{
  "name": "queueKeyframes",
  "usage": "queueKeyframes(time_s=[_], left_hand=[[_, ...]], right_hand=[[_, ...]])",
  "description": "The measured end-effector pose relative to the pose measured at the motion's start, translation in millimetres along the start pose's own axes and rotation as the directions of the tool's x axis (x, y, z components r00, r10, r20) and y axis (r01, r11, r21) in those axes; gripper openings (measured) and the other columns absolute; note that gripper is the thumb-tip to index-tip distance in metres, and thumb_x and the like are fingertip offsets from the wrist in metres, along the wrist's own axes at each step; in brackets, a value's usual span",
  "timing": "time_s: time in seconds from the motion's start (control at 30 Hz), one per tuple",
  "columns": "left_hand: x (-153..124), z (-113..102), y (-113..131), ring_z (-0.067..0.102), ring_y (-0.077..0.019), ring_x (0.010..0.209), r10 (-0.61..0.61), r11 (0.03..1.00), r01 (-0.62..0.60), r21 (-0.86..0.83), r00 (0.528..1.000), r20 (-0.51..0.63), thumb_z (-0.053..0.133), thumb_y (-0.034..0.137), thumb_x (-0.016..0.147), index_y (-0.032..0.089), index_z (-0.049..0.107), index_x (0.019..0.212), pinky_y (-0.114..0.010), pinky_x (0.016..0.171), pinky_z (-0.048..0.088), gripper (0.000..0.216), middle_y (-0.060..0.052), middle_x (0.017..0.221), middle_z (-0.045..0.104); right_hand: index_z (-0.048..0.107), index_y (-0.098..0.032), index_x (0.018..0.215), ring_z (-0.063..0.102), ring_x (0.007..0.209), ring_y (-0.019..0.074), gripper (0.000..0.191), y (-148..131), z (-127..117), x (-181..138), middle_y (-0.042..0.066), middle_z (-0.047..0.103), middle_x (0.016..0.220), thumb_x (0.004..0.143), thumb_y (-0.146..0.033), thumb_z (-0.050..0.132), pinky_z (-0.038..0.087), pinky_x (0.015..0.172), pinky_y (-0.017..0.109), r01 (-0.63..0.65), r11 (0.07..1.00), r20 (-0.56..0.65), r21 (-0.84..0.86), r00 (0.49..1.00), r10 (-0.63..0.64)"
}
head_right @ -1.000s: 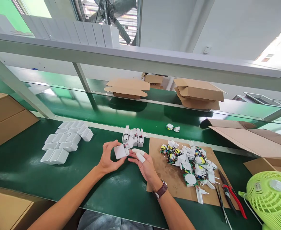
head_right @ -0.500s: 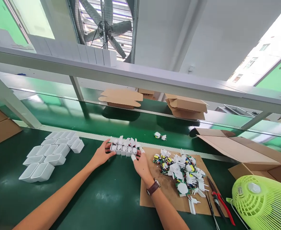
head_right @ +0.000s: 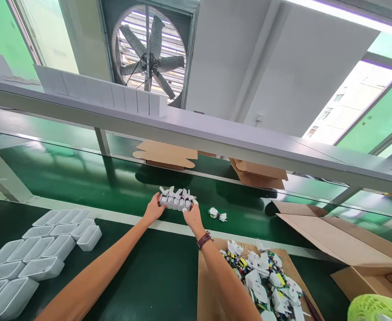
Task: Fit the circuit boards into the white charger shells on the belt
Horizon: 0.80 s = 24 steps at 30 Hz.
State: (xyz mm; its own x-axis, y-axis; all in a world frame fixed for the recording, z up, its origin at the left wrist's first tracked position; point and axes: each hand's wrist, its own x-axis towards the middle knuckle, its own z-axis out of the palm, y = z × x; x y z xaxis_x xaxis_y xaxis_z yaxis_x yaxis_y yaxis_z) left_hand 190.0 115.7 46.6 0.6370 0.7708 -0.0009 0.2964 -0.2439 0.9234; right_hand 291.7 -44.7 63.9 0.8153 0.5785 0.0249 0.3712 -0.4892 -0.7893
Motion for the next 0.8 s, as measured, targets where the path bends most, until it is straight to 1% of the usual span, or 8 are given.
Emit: queueKeyframes(time_s=[0.13, 0.23, 0.33, 0.43, 0.53, 0.63, 0.7, 0.8], left_hand=[[-1.0, -10.1, 4.1, 0.059, -0.0347, 0.135, -0.008, 1.0, 0.009, 0.028, 1.0, -0.008, 0.073, 0.016, 0.078, 0.014, 0.041, 0.151, -0.042, 0.108, 0.05, 0.08, -0.02, 0.151, 0.055], [-11.8, -40.6, 11.4, 0.048, -0.0355, 0.144, 0.041, 0.997, -0.037, 0.069, 0.998, -0.052, 0.076, 0.026, 0.079, 0.016, 0.047, 0.148, -0.046, 0.115, 0.043, 0.075, -0.018, 0.156, 0.05], [-31.9, -85.0, 15.5, 0.038, -0.0353, 0.15, 0.139, 0.977, -0.111, 0.184, 0.979, -0.148, 0.072, 0.032, 0.082, 0.018, 0.055, 0.14, -0.051, 0.122, 0.032, 0.062, -0.015, 0.153, 0.053], [-62.4, -126.9, 8.0, 0.038, -0.0389, 0.147, 0.285, 0.876, -0.12, 0.467, 0.91, -0.302, 0.067, 0.032, 0.085, 0.016, 0.063, 0.127, -0.057, 0.119, 0.034, 0.045, -0.018, 0.146, 0.057], [-98.8, -153.7, -11.9, 0.035, -0.0436, 0.147, 0.316, 0.749, 0.031, 0.662, 0.861, -0.398, 0.067, 0.029, 0.085, 0.014, 0.07, 0.112, -0.063, 0.115, 0.035, 0.031, -0.022, 0.143, 0.057], [-129.8, -164.7, -34.2, 0.033, -0.046, 0.147, 0.286, 0.68, 0.141, 0.72, 0.853, -0.437, 0.071, 0.028, 0.082, 0.015, 0.074, 0.094, -0.064, 0.115, 0.033, 0.018, -0.022, 0.14, 0.059], [-142.2, -165.4, -43.5, 0.032, -0.0462, 0.148, 0.271, 0.689, 0.149, 0.709, 0.854, -0.443, 0.071, 0.025, 0.081, 0.017, 0.073, 0.081, -0.065, 0.116, 0.032, 0.008, -0.02, 0.137, 0.061], [-148.4, -156.4, -43.9, 0.04, -0.0463, 0.143, 0.271, 0.773, 0.022, 0.634, 0.892, -0.361, 0.067, 0.017, 0.078, 0.019, 0.067, 0.067, -0.067, 0.116, 0.032, 0.011, -0.017, 0.13, 0.066]], right_hand=[[0.058, -0.013, 0.134, 0.061, 0.129, 0.0292, 0.054, 2.8, -18.1, 17.9, 0.018, 0.064, 0.138, 0.081, -0.019, 0.061, 0.048, 0.106, 0.038, 0.044, 0.966, 0.114, -0.256, 0.993, -0.015], [0.063, -0.01, 0.126, 0.044, 0.144, 0.0397, 0.05, 7.6, -46.6, 24.0, 0.026, 0.052, 0.149, 0.077, -0.014, 0.065, 0.034, 0.116, 0.05, 0.069, 0.892, 0.131, -0.447, 0.991, -0.011], [0.068, -0.007, 0.114, 0.054, 0.132, 0.0442, 0.039, 13.7, -73.8, 23.1, 0.03, 0.063, 0.131, 0.075, -0.008, 0.062, 0.038, 0.108, 0.054, 0.071, 0.827, 0.158, -0.558, 0.987, 0.022], [0.07, -0.007, 0.106, 0.066, 0.114, 0.0415, 0.033, 15.2, -90.1, 15.8, 0.027, 0.071, 0.111, 0.075, -0.007, 0.061, 0.047, 0.096, 0.048, 0.088, 0.811, 0.198, -0.579, 0.98, 0.035], [0.069, -0.009, 0.114, 0.069, 0.109, 0.0354, 0.038, 6.7, -96.5, 2.5, 0.023, 0.072, 0.113, 0.077, -0.01, 0.061, 0.051, 0.09, 0.04, 0.159, 0.844, 0.251, -0.511, 0.968, -0.031], [0.065, -0.015, 0.127, 0.073, 0.098, 0.0264, 0.044, -7.2, -96.5, -23.2, 0.014, 0.074, 0.114, 0.084, -0.02, 0.06, 0.055, 0.082, 0.033, 0.233, 0.899, 0.325, -0.37, 0.939, -0.11], [0.066, -0.018, 0.128, 0.075, 0.085, 0.0224, 0.042, -13.5, -91.6, -49.1, 0.009, 0.077, 0.107, 0.087, -0.025, 0.057, 0.058, 0.074, 0.031, 0.263, 0.939, 0.412, -0.221, 0.898, -0.154], [0.074, -0.022, 0.115, 0.074, 0.075, 0.0211, 0.034, -12.7, -73.2, -93.1, 0.004, 0.079, 0.093, 0.089, -0.031, 0.054, 0.06, 0.067, 0.032, 0.221, 0.966, 0.553, 0.134, 0.792, -0.258]])
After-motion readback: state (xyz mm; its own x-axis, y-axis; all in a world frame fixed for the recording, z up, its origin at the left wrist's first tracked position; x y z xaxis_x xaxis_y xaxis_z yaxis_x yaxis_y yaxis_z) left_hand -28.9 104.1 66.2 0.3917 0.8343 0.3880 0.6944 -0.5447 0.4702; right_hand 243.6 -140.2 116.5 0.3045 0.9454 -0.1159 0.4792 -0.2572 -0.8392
